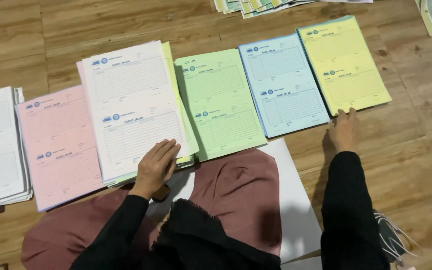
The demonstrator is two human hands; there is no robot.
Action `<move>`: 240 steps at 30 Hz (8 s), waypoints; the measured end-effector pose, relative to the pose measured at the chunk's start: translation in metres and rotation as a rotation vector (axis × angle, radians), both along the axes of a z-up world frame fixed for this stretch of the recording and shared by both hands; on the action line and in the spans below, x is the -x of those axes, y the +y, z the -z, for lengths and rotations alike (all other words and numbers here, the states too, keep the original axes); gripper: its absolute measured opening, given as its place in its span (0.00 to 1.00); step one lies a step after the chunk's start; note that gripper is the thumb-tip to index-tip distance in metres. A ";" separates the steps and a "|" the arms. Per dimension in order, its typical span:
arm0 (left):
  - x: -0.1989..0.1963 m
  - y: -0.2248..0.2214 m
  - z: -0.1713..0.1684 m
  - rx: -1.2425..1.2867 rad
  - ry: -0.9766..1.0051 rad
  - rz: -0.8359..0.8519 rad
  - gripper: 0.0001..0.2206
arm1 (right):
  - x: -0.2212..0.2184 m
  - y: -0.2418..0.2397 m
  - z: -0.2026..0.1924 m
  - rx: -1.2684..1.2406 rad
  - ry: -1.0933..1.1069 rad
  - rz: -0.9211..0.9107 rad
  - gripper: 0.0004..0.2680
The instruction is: Sorting and stacking various colored printed forms into organized piles on the floor.
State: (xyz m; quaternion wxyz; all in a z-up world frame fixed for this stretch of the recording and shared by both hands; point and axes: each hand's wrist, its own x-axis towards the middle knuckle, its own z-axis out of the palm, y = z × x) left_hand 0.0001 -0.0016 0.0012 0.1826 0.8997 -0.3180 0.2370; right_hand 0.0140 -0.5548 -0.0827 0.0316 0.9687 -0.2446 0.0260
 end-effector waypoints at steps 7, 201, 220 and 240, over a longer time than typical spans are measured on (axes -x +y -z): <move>0.009 -0.018 -0.026 0.060 0.178 -0.063 0.19 | -0.015 -0.015 -0.036 -0.003 0.033 -0.067 0.19; 0.000 0.003 -0.004 -0.152 -0.047 -0.083 0.16 | 0.001 0.060 -0.041 0.088 -0.463 -0.416 0.10; 0.006 -0.020 -0.035 -0.203 0.144 -0.184 0.18 | 0.013 -0.038 -0.028 0.295 -0.153 -0.280 0.12; 0.003 -0.012 -0.016 -0.259 -0.063 -0.177 0.15 | -0.030 0.091 -0.049 0.377 -0.359 -1.080 0.03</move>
